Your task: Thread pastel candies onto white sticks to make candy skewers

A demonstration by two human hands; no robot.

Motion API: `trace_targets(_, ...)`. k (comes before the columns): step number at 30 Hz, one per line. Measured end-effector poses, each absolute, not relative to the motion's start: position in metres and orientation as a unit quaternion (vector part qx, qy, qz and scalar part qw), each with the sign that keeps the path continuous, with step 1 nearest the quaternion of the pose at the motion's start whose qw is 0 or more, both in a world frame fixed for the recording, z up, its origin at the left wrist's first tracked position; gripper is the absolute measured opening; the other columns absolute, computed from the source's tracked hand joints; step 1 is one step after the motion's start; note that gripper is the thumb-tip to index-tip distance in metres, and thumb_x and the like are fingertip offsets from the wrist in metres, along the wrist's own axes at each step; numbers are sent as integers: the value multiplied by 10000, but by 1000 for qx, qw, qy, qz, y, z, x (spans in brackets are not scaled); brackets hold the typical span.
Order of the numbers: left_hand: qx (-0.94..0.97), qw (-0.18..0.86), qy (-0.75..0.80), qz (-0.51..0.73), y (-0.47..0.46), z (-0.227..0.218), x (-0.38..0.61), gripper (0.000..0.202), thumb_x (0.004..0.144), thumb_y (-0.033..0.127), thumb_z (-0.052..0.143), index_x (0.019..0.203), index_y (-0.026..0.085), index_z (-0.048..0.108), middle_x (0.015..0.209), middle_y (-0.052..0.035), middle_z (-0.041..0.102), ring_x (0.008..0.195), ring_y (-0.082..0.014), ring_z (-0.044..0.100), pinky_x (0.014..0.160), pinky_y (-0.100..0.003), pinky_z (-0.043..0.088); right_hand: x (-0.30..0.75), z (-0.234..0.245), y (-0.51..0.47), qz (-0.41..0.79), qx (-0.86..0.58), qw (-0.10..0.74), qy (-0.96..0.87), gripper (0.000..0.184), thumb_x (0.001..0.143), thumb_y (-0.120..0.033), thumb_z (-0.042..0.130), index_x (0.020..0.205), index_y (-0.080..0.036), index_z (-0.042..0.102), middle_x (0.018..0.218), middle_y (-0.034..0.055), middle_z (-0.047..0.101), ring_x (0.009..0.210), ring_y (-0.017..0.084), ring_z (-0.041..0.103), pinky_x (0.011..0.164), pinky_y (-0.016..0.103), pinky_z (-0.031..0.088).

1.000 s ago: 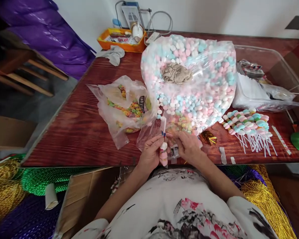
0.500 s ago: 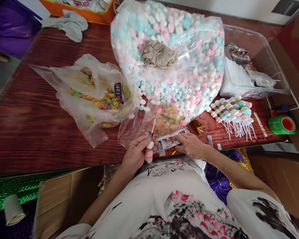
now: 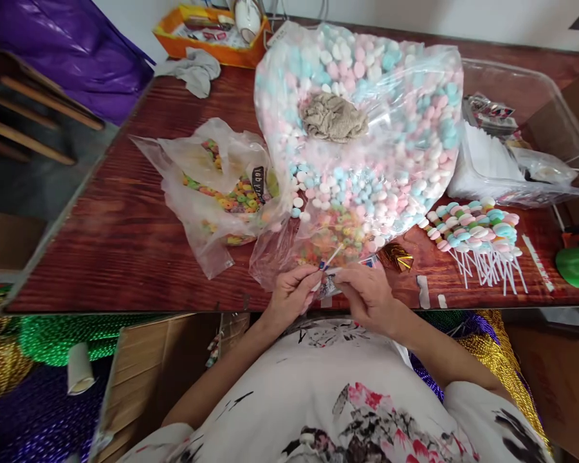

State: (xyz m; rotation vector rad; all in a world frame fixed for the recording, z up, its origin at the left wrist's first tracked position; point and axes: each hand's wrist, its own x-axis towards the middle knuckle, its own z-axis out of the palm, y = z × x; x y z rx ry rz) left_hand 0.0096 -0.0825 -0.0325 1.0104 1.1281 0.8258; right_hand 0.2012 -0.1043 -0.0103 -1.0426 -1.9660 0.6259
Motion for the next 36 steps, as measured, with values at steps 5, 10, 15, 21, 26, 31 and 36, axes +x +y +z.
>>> trace_targets(5, 551, 589, 447, 387, -68, -32, 14, 361, 854, 401, 621, 588, 167, 555, 610, 19, 453, 568, -94, 430, 509, -200, 368, 169, -24, -90, 213, -450, 435, -750, 326, 955, -119, 427, 1127, -231, 681, 768, 33, 611, 688, 145, 563, 604, 257, 456)
trace_targets(10, 500, 655, 434, 365, -73, -38, 4, 371, 878, 413, 600, 612, 165, 523, 597, 46, 433, 443, -56, 385, 413, -200, 306, 168, -32, -82, 294, -460, 445, -710, 240, 939, -166, 523, 1021, -234, 739, 751, 21, 679, 669, 129, 602, 615, 244, 473)
trace_targets(15, 467, 675, 440, 364, -74, -41, 2, 401, 851, 446, 650, 597, 162, 527, 539, 61, 432, 381, -43, 345, 368, -201, 260, 166, -35, -83, 321, -468, 445, -693, 328, 888, -120, 540, 1180, -220, 651, 685, -30, 640, 587, 107, 549, 601, 241, 459)
trace_targets(21, 506, 627, 423, 414, -66, -36, 2, 390, 857, 406, 662, 579, 152, 562, 581, 37, 459, 464, -60, 407, 418, -196, 311, 159, -41, -101, 286, -523, 523, -609, 128, 847, -183, 651, 969, -215, 630, 727, -28, 616, 632, 107, 512, 619, 252, 422)
trace_targets(26, 633, 524, 367, 436, -62, -29, 5, 271, 894, 334, 644, 693, 157, 687, 652, -7, 589, 612, -108, 528, 582, -224, 440, 168, -42, -101, 525, -514, 515, -441, 137, 766, -307, 743, 762, -194, 664, 679, -22, 634, 618, 111, 539, 603, 249, 442)
trace_targets(31, 672, 550, 301, 394, -58, -14, 10, 178, 864, 271, 678, 751, 151, 744, 696, -34, 653, 654, -117, 582, 616, -229, 462, 199, -34, -81, 677, -436, 414, -424, 234, 635, -341, 844, 685, -165, 699, 620, -11, 649, 566, 108, 544, 586, 248, 450)
trace_targets(36, 543, 747, 314, 221, -56, 2, 9, 237, 736, 329, 756, 629, 123, 708, 546, 13, 549, 420, -56, 428, 386, -189, 314, 214, -22, -76, 699, -340, 322, -540, 399, 776, -524, 706, 641, -160, 613, 574, -7, 583, 526, 110, 502, 531, 246, 388)
